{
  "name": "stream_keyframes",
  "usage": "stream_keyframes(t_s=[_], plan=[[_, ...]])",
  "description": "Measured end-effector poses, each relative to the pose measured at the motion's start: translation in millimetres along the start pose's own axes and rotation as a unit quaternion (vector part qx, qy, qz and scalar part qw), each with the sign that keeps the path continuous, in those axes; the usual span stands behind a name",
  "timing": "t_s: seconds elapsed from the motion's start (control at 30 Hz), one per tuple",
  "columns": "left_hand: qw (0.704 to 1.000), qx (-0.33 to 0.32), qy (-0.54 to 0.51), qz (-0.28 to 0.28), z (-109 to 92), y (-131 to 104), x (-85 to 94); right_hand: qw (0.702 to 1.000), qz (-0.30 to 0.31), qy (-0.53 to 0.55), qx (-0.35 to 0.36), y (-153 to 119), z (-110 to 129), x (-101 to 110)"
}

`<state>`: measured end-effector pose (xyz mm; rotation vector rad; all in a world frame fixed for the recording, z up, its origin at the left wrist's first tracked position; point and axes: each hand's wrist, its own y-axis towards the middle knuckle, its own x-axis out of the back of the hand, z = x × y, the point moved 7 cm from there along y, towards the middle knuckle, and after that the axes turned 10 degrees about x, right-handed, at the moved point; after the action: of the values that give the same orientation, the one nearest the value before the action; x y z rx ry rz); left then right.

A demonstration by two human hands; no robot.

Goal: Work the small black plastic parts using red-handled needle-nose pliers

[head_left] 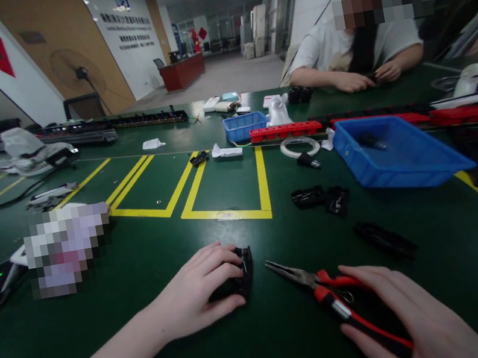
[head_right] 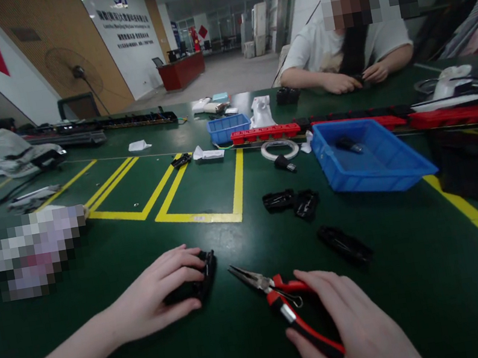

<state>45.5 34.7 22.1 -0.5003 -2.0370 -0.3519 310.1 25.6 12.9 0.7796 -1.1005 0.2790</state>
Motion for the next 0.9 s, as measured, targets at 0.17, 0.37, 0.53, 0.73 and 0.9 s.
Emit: stream_keyframes(t_s=[0.17, 0.37, 0.53, 0.73, 0.9], plan=[[1.000, -0.018, 0.020, -0.001, -0.3, -1.5, -2.3, 1.000, 0.000, 0.013, -0.015, -2.1, -4.7, -0.8], [0.999, -0.023, 0.044, 0.010, -10.0, 0.0, -2.3, 0.999, 0.003, 0.030, -0.022, -0.3, -5.3, 0.3], [0.999, -0.004, 0.023, 0.029, -10.7, 3.3, -3.1, 0.999, 0.000, 0.042, 0.000, 0.2, -3.5, 3.9], [1.000, 0.003, 0.009, 0.022, -9.3, 3.2, -2.8, 0.998, -0.008, 0.045, 0.036, -2.1, 1.1, 5.9], [1.000, -0.013, -0.001, 0.010, -11.0, 2.2, -5.1, 0.998, -0.022, 0.039, 0.049, -1.2, 3.3, 9.2]])
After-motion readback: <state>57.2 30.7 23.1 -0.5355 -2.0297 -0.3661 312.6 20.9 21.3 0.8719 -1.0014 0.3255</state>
